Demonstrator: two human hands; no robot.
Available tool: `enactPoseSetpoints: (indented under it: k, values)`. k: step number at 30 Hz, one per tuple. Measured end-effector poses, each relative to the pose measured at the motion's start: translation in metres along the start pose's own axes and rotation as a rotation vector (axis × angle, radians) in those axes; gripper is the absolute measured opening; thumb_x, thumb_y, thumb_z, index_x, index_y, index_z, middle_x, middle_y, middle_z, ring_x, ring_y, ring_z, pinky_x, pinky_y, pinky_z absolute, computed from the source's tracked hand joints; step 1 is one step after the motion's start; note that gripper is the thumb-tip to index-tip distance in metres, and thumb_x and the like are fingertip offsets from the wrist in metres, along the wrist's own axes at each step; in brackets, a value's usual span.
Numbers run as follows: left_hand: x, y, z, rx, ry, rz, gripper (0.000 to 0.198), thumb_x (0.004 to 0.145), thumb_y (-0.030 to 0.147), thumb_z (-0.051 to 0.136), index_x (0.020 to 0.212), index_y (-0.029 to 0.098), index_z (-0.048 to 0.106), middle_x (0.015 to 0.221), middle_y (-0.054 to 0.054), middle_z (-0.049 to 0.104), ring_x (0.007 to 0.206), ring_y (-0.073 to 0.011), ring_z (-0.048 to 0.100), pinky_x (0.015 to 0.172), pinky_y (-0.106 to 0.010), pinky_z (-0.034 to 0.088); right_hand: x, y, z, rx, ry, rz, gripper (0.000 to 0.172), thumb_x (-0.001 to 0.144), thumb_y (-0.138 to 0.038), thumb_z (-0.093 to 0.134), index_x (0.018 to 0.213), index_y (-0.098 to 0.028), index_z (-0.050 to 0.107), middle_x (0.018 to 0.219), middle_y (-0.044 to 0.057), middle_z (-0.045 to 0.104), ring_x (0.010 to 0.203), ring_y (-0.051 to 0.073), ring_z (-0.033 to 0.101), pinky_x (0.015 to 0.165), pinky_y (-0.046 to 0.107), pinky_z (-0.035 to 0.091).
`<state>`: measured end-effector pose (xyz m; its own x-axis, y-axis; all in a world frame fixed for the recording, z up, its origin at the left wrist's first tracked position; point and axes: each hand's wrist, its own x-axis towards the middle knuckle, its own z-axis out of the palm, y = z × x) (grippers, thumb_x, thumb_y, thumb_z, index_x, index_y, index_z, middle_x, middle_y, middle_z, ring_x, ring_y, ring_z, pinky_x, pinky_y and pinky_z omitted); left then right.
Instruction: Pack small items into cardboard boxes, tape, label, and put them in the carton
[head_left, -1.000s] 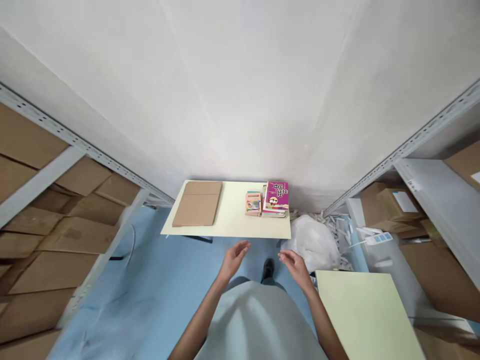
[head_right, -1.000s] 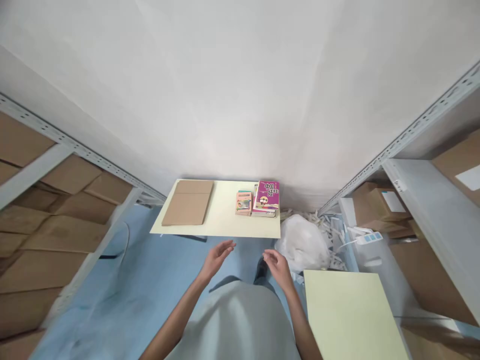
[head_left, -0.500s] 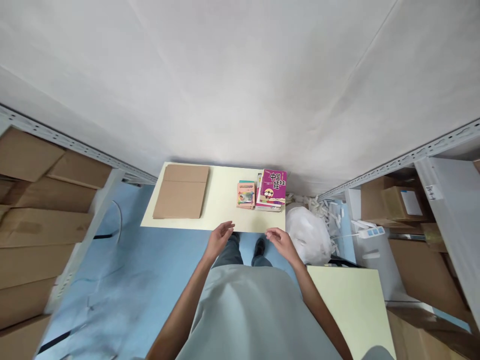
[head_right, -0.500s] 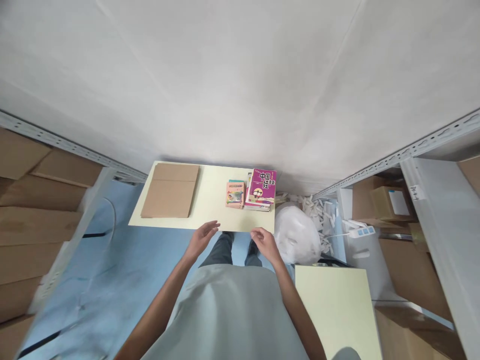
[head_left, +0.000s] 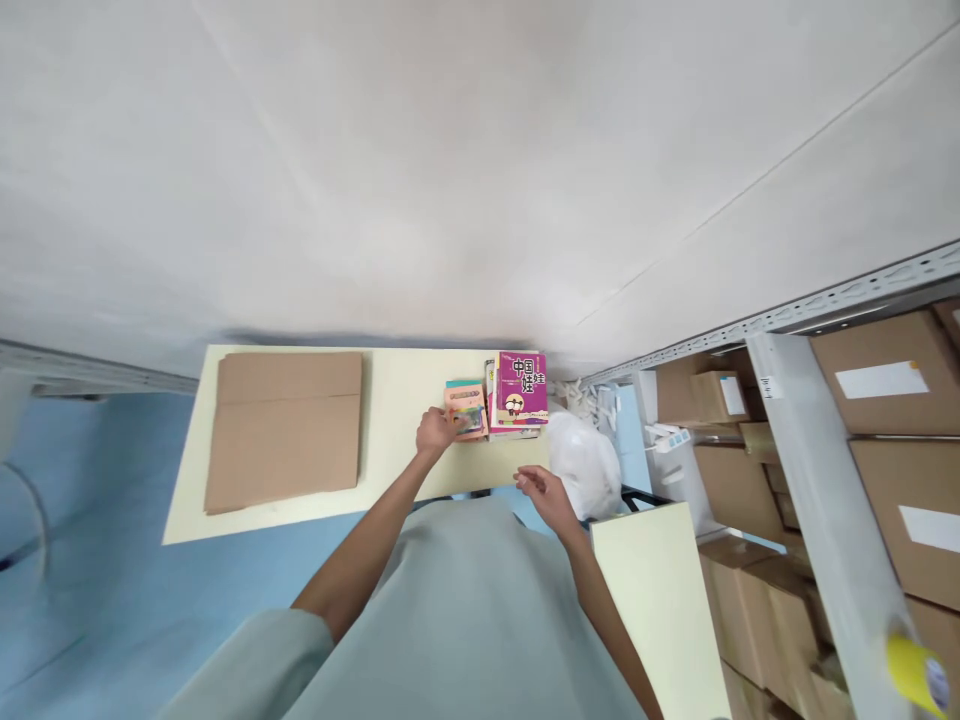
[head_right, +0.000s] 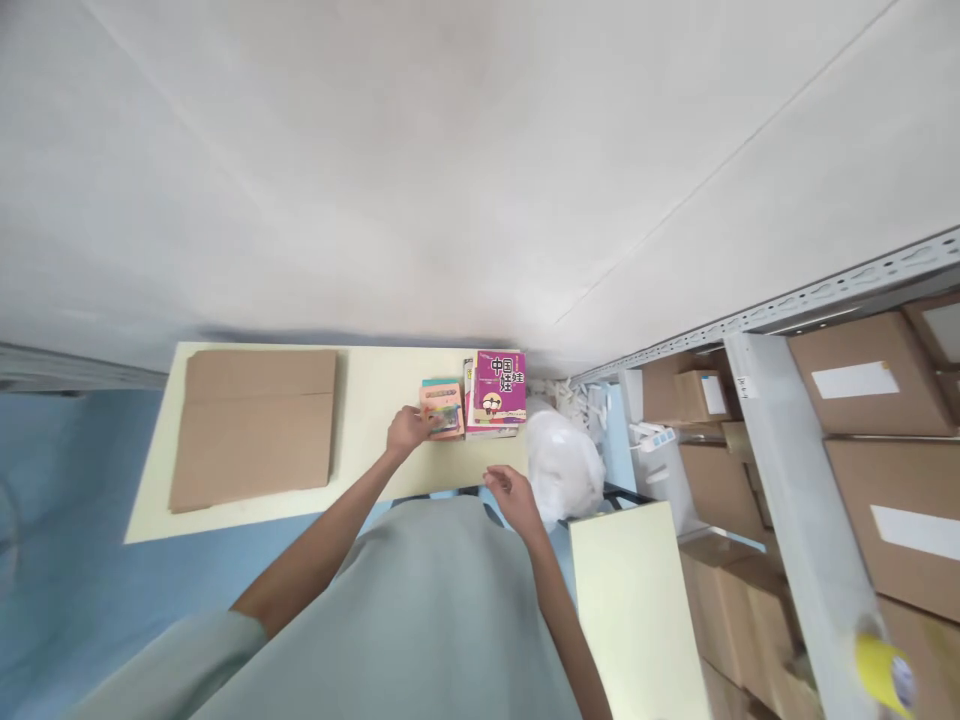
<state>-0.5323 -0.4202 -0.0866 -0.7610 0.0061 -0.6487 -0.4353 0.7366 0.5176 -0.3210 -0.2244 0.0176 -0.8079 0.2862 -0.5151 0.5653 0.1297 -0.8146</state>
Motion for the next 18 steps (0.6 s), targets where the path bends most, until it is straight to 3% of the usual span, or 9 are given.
enactPoseSetpoints:
  k: [8,13,18]
  values:
    - [0.025,-0.016,-0.006,-0.049,-0.119,0.006,0.043,0.086,0.041,0.08,0.119,0.015,0.075,0.12,-0.017,0.082,0.114,-0.032,0.077,0.089,-0.034,0.055,-0.013,-0.01,0.044,-0.047,0.098,0.102,0.051,0.091,-0.067,0.07,0.116,-0.023,0.077,0.116,0.013,0.083,0.103,0.03,0.08,0.1,0.05,0.062]
    - [0.034,-0.026,-0.013,-0.049,-0.144,0.011,0.031,0.088,0.039,0.076,0.108,0.016,0.081,0.118,-0.016,0.083,0.11,-0.0347,0.078,0.088,-0.036,0.057,-0.029,-0.007,0.062,-0.065,0.126,0.148,0.049,0.093,-0.065,0.068,0.117,-0.023,0.077,0.119,0.012,0.083,0.102,0.029,0.079,0.097,0.047,0.063]
    - [0.033,-0.044,-0.025,-0.032,-0.128,0.008,0.031,0.087,0.043,0.075,0.104,0.018,0.081,0.116,-0.016,0.083,0.109,-0.037,0.078,0.088,-0.038,0.059,-0.048,0.003,0.079,-0.07,0.129,0.169,0.046,0.095,-0.063,0.067,0.117,-0.024,0.077,0.119,0.011,0.082,0.103,0.029,0.079,0.095,0.045,0.063]
